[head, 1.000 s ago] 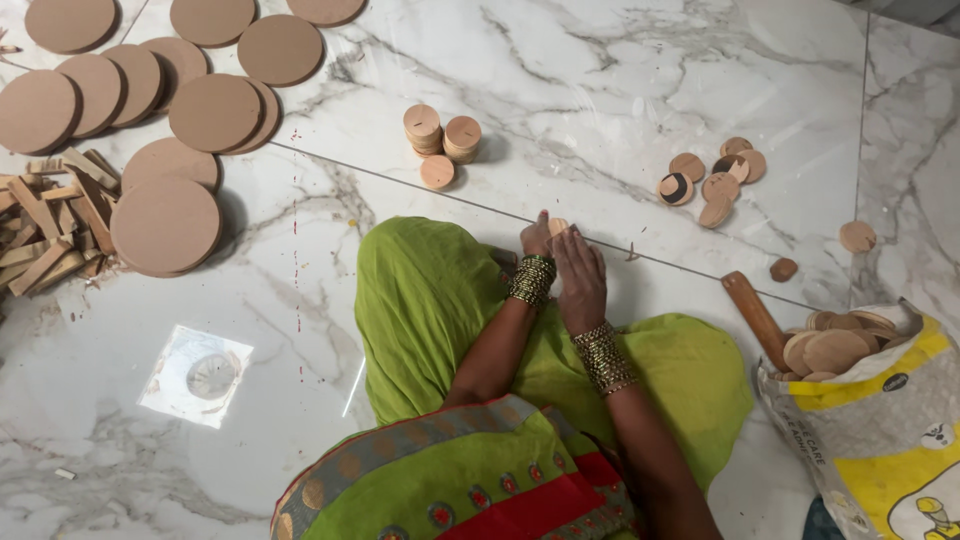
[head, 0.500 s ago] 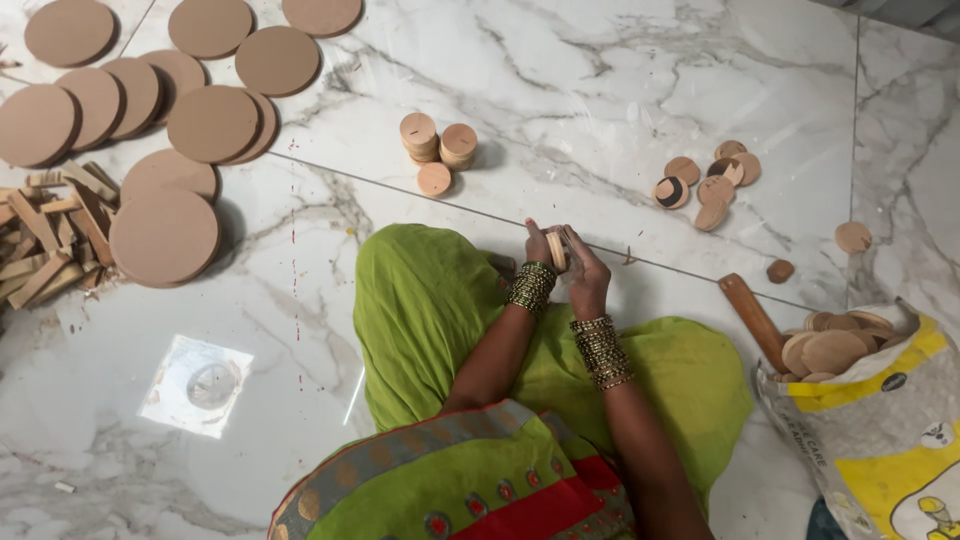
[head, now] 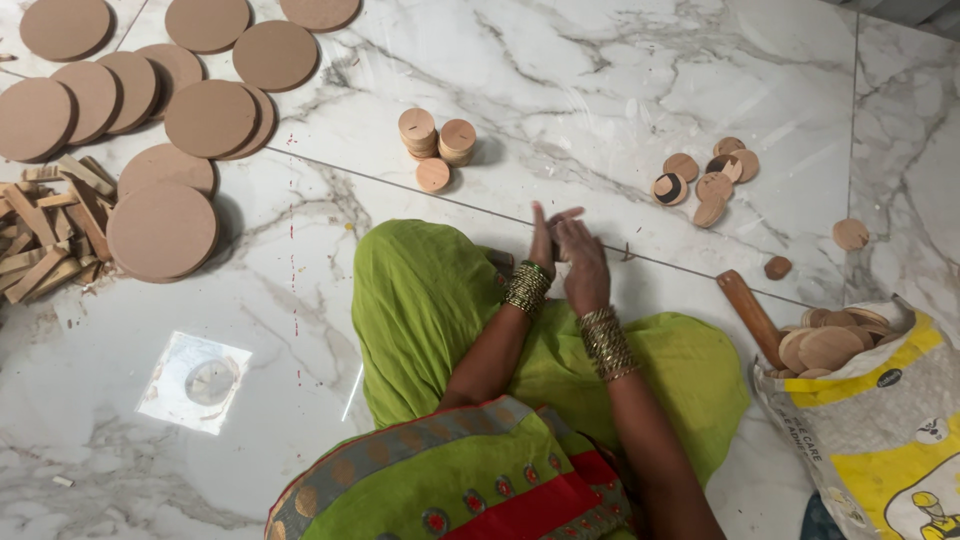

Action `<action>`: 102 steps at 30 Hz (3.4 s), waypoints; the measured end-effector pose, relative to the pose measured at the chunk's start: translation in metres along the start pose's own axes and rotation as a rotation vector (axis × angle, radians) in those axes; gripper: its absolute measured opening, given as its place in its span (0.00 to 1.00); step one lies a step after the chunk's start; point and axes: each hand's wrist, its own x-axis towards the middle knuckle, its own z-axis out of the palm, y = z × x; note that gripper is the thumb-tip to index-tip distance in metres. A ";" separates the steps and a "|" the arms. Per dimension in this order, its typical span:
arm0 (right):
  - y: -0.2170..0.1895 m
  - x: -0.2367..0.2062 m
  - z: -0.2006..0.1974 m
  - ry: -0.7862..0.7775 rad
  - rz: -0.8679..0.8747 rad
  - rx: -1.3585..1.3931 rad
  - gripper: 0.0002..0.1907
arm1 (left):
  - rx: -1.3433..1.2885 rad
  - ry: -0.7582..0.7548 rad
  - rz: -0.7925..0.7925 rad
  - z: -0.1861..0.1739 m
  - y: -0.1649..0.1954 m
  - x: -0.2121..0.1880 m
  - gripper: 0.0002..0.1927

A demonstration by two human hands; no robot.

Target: The person sits on the floor and handles small round wooden pieces one at a time, fitting or pressing them together and placing finished pieces aside, occasionally reaching into a sack of wooden parts to retrieve more pieces.

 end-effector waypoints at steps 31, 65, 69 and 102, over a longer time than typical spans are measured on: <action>0.112 -0.014 -0.028 0.151 0.777 0.913 0.19 | 0.539 1.486 0.316 -0.071 0.145 0.042 0.53; 0.215 -0.014 -0.089 0.501 0.881 0.994 0.23 | 1.434 1.577 0.336 -0.084 0.073 0.107 0.66; 0.238 -0.019 -0.102 0.558 0.903 1.018 0.22 | 1.697 1.087 0.687 -0.028 -0.013 0.115 0.42; 0.133 0.014 -0.066 0.296 0.593 1.069 0.25 | 0.074 0.276 -0.091 0.075 -0.041 0.110 0.29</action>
